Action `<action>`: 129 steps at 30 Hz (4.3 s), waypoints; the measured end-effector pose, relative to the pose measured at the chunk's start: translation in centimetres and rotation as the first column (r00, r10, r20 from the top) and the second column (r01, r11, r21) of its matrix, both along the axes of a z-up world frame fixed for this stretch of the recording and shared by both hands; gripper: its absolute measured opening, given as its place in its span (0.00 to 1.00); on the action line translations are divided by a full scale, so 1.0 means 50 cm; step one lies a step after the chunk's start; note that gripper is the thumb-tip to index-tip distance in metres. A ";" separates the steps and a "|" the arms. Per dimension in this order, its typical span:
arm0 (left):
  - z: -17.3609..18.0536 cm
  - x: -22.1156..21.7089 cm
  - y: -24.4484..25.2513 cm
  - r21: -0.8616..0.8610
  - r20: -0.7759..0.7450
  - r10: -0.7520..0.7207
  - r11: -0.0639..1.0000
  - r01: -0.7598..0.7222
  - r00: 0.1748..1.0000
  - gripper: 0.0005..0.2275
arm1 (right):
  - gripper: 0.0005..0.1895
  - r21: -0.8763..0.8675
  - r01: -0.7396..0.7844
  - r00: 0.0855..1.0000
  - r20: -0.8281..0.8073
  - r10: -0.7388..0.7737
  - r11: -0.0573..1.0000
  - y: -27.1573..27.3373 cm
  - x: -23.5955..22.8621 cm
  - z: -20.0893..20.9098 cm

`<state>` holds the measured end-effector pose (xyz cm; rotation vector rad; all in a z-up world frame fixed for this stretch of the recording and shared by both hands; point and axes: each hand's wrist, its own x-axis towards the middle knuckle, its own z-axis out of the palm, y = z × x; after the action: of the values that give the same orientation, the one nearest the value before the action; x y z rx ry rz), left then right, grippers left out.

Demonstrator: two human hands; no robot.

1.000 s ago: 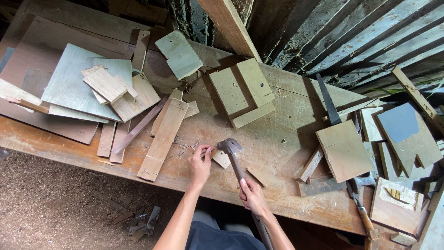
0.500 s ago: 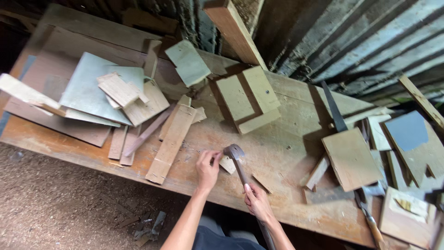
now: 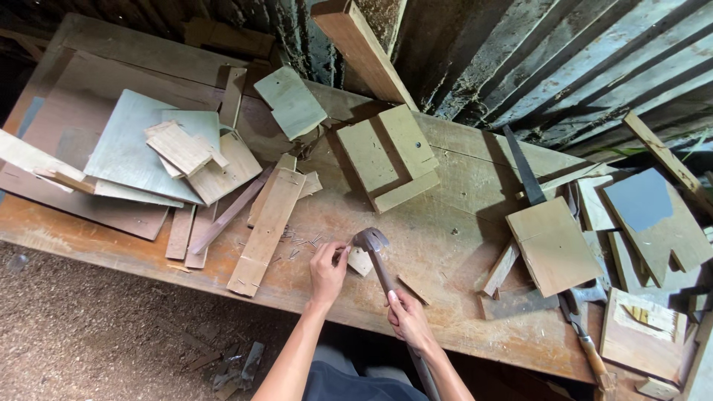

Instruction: The person uses a hand saw to cut a small wooden piece on a cluttered workbench, then hammers nails into a small wooden box to assemble it. The workspace contains various wood scraps, nails, and tools.

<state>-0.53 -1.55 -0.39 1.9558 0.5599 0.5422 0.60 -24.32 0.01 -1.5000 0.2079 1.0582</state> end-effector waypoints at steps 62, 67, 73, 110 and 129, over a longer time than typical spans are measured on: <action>-0.045 0.028 0.041 -0.079 0.016 -0.173 0.982 0.174 0.985 0.10 | 0.21 -0.098 0.129 0.991 0.058 -0.124 0.987 0.060 -0.079 0.097; -0.052 0.023 0.037 -0.057 0.018 -0.173 0.983 0.174 0.985 0.10 | 0.21 -0.121 0.088 0.992 0.103 -0.076 0.989 0.059 -0.076 0.104; -0.048 0.037 0.045 -0.056 -0.081 -0.222 0.974 0.218 0.972 0.09 | 0.21 -0.169 0.073 0.987 0.156 -0.047 0.983 0.070 -0.075 0.117; -0.045 0.039 0.055 -0.024 -0.132 -0.258 0.966 0.257 0.957 0.09 | 0.26 -0.382 0.055 0.947 0.314 0.073 0.923 0.087 -0.061 0.109; -0.041 0.019 0.043 0.019 0.072 -0.173 0.985 0.172 0.982 0.07 | 0.23 -0.288 0.101 0.957 0.291 -0.014 0.952 0.086 -0.080 0.093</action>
<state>0.39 0.62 -2.42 1.9658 0.3376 0.5070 -3.42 -20.03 4.64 -1.8912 0.2140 0.7723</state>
